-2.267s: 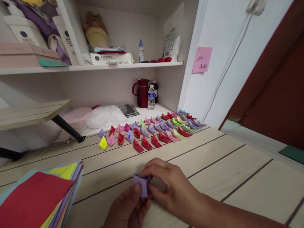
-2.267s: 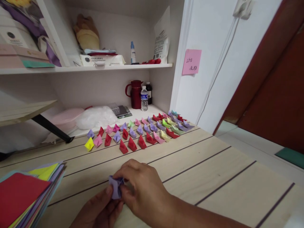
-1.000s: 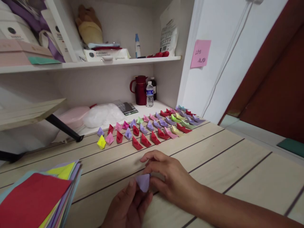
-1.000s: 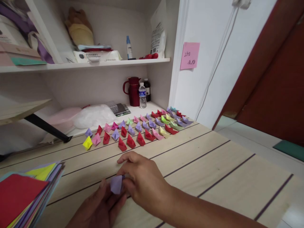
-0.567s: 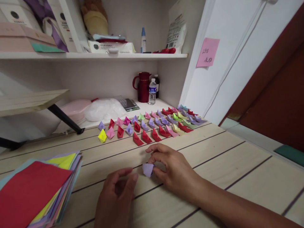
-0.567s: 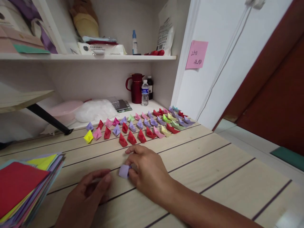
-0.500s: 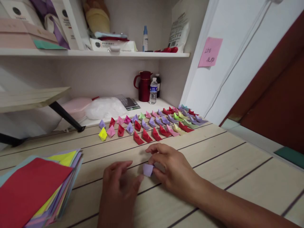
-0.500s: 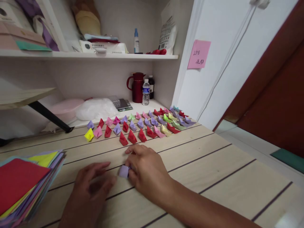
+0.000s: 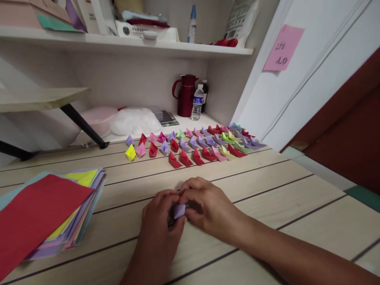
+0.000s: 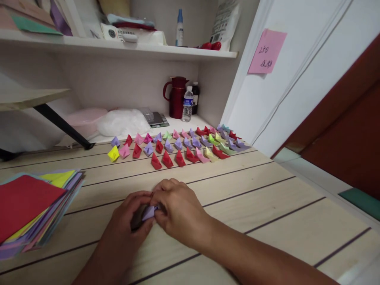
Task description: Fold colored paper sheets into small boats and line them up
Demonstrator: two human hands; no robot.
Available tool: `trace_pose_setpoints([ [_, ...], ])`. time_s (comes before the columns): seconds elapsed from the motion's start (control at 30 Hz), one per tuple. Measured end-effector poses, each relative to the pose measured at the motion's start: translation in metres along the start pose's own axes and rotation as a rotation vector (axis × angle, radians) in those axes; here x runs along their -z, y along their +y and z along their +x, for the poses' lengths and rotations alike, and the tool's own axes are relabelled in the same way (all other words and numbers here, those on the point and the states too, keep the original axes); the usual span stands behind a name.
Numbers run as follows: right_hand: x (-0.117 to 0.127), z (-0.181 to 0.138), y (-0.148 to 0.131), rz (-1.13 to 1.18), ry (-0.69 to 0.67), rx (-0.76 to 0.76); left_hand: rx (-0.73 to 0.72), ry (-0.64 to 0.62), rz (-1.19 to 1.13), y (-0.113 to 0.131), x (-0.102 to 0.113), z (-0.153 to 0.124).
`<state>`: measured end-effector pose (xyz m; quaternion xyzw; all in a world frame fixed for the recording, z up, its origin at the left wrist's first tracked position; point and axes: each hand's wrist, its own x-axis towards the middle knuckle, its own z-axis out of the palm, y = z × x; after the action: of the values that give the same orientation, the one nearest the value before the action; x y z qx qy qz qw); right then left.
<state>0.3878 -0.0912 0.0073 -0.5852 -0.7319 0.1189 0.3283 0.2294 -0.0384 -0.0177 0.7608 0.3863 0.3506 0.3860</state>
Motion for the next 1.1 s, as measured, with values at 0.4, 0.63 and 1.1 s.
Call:
trace_pose_setpoints([
  [0.4, 0.01, -0.001, -0.006, -0.149, -0.056, 0.015, 0.049, 0.004, -0.123, -0.003, 0.0, -0.001],
  [0.63, 0.012, 0.0, -0.007, -0.123, -0.1, 0.0, 0.017, -0.008, -0.034, 0.005, 0.002, -0.001],
  [1.1, 0.007, 0.002, 0.001, 0.047, -0.157, 0.005, -0.013, -0.245, -0.055, 0.005, 0.018, 0.0],
])
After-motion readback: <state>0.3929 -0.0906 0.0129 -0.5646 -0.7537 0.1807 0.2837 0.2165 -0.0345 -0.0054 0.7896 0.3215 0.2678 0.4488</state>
